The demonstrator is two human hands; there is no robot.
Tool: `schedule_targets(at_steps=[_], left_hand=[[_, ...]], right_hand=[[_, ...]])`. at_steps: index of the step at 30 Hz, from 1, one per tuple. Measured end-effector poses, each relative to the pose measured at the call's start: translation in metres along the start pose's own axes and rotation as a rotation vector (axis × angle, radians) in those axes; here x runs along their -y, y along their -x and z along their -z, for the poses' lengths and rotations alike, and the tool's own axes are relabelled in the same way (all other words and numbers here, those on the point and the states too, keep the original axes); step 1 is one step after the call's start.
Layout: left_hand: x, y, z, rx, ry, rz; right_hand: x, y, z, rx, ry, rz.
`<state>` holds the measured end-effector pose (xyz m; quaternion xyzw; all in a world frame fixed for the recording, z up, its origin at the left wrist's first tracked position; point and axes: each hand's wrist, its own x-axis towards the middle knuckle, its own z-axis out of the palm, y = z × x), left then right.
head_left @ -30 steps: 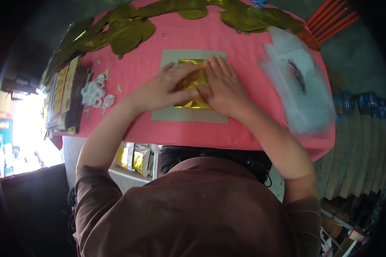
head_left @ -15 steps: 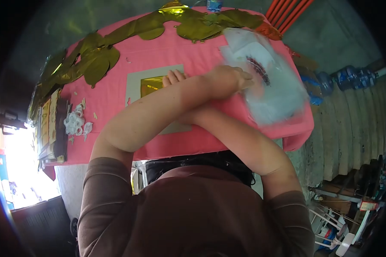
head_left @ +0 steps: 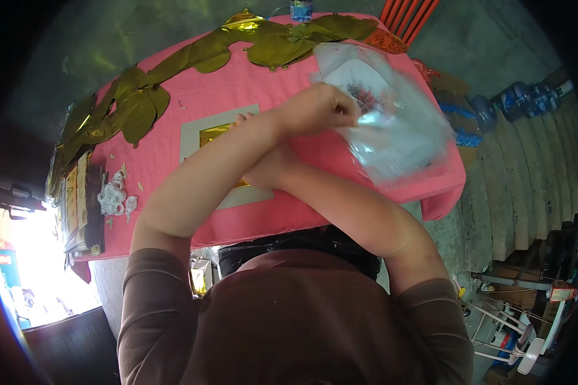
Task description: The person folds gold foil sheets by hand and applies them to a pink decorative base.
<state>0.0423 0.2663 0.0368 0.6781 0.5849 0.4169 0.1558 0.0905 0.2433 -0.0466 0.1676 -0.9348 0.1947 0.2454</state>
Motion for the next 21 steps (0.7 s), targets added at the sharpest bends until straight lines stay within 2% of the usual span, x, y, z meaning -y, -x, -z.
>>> schedule_targets(at_steps=[1, 3, 4, 6, 7, 9, 10, 12, 13, 15, 16, 18, 21], left_hand=[[-0.001, -0.004, 0.004, -0.001, -0.002, 0.0], [-0.012, -0.013, 0.015, -0.003, 0.285, 0.322], [-0.01, -0.016, 0.017, -0.005, 0.283, 0.32], [-0.009, -0.019, 0.018, -0.049, 0.07, 0.079], [-0.008, -0.019, 0.017, -0.051, 0.069, 0.077], [-0.016, -0.016, 0.015, 0.141, 0.149, 0.183], [-0.02, -0.016, 0.016, 0.138, 0.147, 0.184], [-0.026, -0.017, 0.017, 0.237, 0.167, 0.372], [-0.026, -0.016, 0.017, 0.237, 0.168, 0.37], [-0.028, -0.013, 0.016, 0.017, 0.386, 0.375], [-0.028, -0.012, 0.019, 0.012, 0.385, 0.375], [-0.044, -0.007, 0.033, -0.255, 0.296, 0.23], [-0.074, 0.019, 0.073, -0.545, 0.166, 0.135]], right_hand=[[-0.001, 0.0, -0.003, 0.025, -0.093, 0.024], [0.0, 0.002, 0.0, 0.032, -0.037, 0.008], [0.0, 0.003, 0.001, 0.039, 0.021, -0.013], [0.001, 0.004, 0.0, -0.003, 0.029, -0.013], [0.001, 0.004, 0.0, -0.046, 0.034, -0.011], [0.001, 0.003, 0.001, -0.064, -0.083, -0.006], [0.002, 0.002, 0.001, -0.084, -0.202, -0.004], [0.001, 0.001, 0.0, -0.1, -0.189, 0.007], [0.0, 0.001, 0.0, -0.114, -0.173, 0.016], [-0.004, 0.003, -0.005, -0.076, -0.096, 0.029], [-0.006, 0.004, -0.007, -0.038, -0.02, 0.043], [0.001, 0.003, 0.002, -0.004, 0.035, -0.008], [0.008, 0.0, 0.013, 0.024, 0.091, -0.077]])
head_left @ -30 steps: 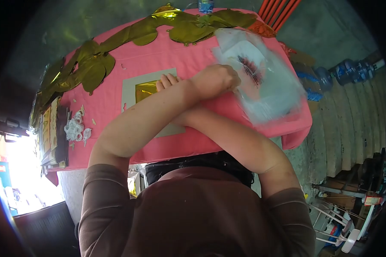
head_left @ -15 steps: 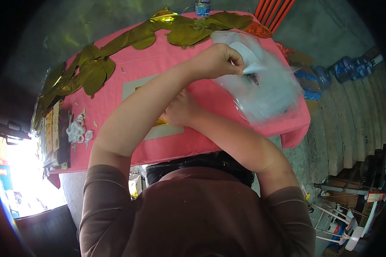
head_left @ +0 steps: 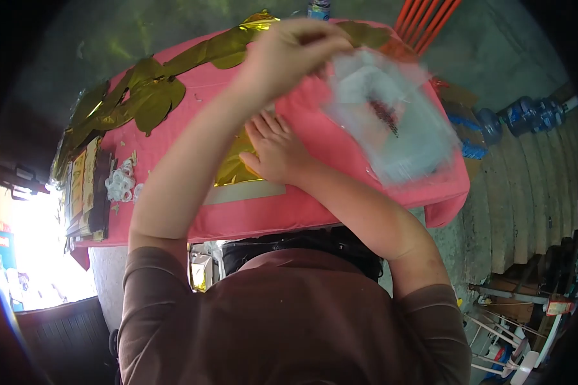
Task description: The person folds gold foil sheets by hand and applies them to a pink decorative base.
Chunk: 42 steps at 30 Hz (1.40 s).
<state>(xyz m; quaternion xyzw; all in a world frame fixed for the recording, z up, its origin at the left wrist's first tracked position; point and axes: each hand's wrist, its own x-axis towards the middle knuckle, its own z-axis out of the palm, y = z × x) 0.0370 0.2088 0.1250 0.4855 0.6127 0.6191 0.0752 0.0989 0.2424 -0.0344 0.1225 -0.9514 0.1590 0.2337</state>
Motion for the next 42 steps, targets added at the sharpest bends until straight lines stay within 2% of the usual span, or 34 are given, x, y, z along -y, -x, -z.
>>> schedule_targets(at_steps=[3, 6, 8, 9, 11, 12, 13, 15, 17, 19, 20, 22, 23, 25, 27, 29, 31, 35, 37, 41, 42], left_hand=[[-0.041, 0.025, 0.059, -0.249, -0.182, -0.037], [-0.06, 0.066, 0.112, -0.357, -0.196, -0.096], [-0.059, 0.101, 0.16, -0.259, -0.514, -0.041], [-0.06, 0.12, 0.173, -0.25, -0.545, 0.113], [-0.046, 0.157, 0.204, -0.159, -0.582, 0.294], [-0.049, 0.171, 0.2, -0.199, -0.635, 0.5], [-0.043, 0.182, 0.208, -0.206, -0.642, 0.505], [-0.03, 0.21, 0.23, -0.029, -0.667, 0.554], [-0.033, 0.223, 0.24, 0.013, -0.728, 0.645], [-0.044, 0.222, 0.245, 0.179, -0.877, 0.851], [-0.05, 0.22, 0.247, 0.175, -0.877, 0.857], [-0.059, 0.213, 0.25, 0.176, -1.185, 0.935], [-0.06, 0.21, 0.251, 0.173, -1.182, 0.94], [-0.059, 0.204, 0.249, -0.056, -1.294, 0.857], [-0.057, 0.195, 0.209, -0.066, -1.139, 0.693], [-0.037, 0.201, 0.169, 0.21, -1.08, 0.446], [-0.013, 0.212, 0.138, 0.222, -0.886, 0.285], [-0.003, 0.225, 0.139, 0.262, -0.877, 0.308], [-0.015, 0.219, 0.148, 0.375, -0.783, 0.442], [-0.005, 0.195, 0.144, 0.25, -0.75, 0.502], [0.009, 0.189, 0.141, 0.138, -0.78, 0.51]], right_hand=[[0.0, -0.001, 0.001, 0.057, -0.054, -0.022], [0.002, -0.003, 0.004, 0.137, -0.031, -0.026], [0.002, -0.005, 0.006, 0.193, 0.044, -0.055], [0.003, -0.006, 0.006, 0.191, 0.02, -0.03], [0.004, -0.006, 0.009, 0.253, 0.062, -0.085], [0.004, -0.006, 0.009, 0.253, 0.051, -0.074], [0.005, -0.007, 0.011, 0.265, 0.073, -0.078], [0.003, -0.006, 0.013, 0.288, 0.093, -0.073], [0.005, -0.008, 0.013, 0.306, 0.086, -0.1], [0.004, -0.008, 0.014, 0.308, 0.091, -0.091], [0.005, -0.008, 0.014, 0.311, 0.099, -0.092], [0.005, -0.009, 0.014, 0.318, 0.093, -0.091], [0.005, -0.009, 0.014, 0.322, 0.09, -0.095], [0.005, -0.009, 0.015, 0.329, 0.097, -0.089], [0.005, -0.009, 0.015, 0.331, 0.103, -0.08], [0.004, -0.009, 0.015, 0.332, 0.094, -0.088], [0.005, -0.01, 0.015, 0.334, 0.095, -0.088], [0.004, -0.009, 0.015, 0.335, 0.098, -0.088], [0.004, -0.009, 0.015, 0.343, 0.103, -0.087], [0.004, -0.009, 0.014, 0.356, 0.103, -0.105], [0.005, -0.01, 0.015, 0.356, 0.106, -0.098]])
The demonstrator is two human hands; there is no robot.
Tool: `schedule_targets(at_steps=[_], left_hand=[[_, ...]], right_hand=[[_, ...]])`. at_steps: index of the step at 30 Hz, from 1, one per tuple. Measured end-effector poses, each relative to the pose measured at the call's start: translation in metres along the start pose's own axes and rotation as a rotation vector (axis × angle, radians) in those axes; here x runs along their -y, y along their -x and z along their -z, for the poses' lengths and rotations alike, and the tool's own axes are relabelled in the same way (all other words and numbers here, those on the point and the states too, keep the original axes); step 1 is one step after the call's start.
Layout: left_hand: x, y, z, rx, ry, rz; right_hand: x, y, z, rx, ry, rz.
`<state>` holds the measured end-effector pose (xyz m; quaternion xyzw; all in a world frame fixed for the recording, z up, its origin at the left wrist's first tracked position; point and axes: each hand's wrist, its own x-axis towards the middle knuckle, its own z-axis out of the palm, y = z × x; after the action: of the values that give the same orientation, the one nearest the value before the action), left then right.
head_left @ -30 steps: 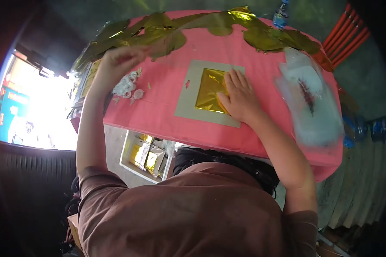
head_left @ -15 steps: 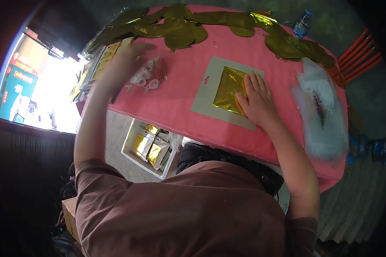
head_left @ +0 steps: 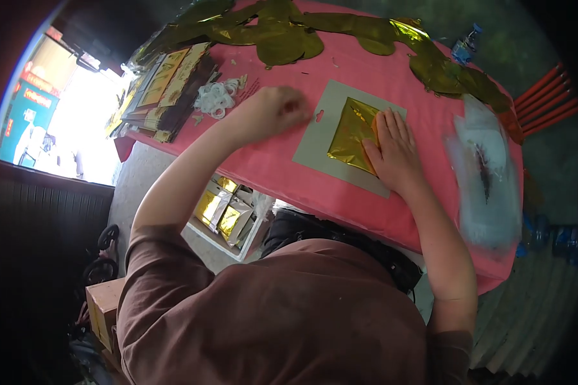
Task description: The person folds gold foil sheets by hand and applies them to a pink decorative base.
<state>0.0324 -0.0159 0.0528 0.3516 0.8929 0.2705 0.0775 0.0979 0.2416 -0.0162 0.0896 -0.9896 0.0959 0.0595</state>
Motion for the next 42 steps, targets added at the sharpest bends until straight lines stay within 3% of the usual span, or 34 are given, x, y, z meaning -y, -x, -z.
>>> schedule_targets(at_steps=[1, 5, 7, 11, 13, 20, 23, 25, 32, 42], left_hand=[[0.005, -0.012, -0.008, -0.099, 0.001, 0.047], [0.023, -0.05, -0.03, -0.135, 0.047, 0.159], [0.034, -0.065, -0.031, -0.044, 0.179, 0.292], [0.031, -0.066, -0.025, 0.077, 0.424, 0.315], [0.025, -0.061, -0.027, -0.014, 0.328, 0.227], [0.03, -0.045, -0.022, -0.078, 0.289, 0.245], [0.036, -0.029, -0.027, -0.228, 0.16, 0.209], [0.051, -0.021, -0.037, -0.555, -0.437, 0.008], [0.051, -0.019, -0.054, -0.491, -0.382, -0.051], [0.044, -0.021, -0.044, -0.414, -0.22, 0.05]], right_hand=[[0.001, 0.0, 0.001, 0.006, -0.007, -0.003], [0.0, 0.0, 0.001, 0.004, -0.009, -0.005], [-0.002, 0.0, -0.001, 0.0, -0.003, -0.005], [-0.002, -0.001, -0.002, 0.006, -0.012, -0.004], [-0.001, 0.0, 0.0, 0.009, -0.013, 0.002], [0.011, -0.004, -0.002, 0.001, -0.025, 0.02], [0.012, -0.003, -0.001, -0.01, -0.031, 0.024], [0.011, -0.004, -0.003, -0.011, -0.022, 0.03], [0.009, -0.003, -0.004, -0.012, -0.008, 0.036], [0.01, -0.003, -0.003, 0.002, -0.011, 0.022]])
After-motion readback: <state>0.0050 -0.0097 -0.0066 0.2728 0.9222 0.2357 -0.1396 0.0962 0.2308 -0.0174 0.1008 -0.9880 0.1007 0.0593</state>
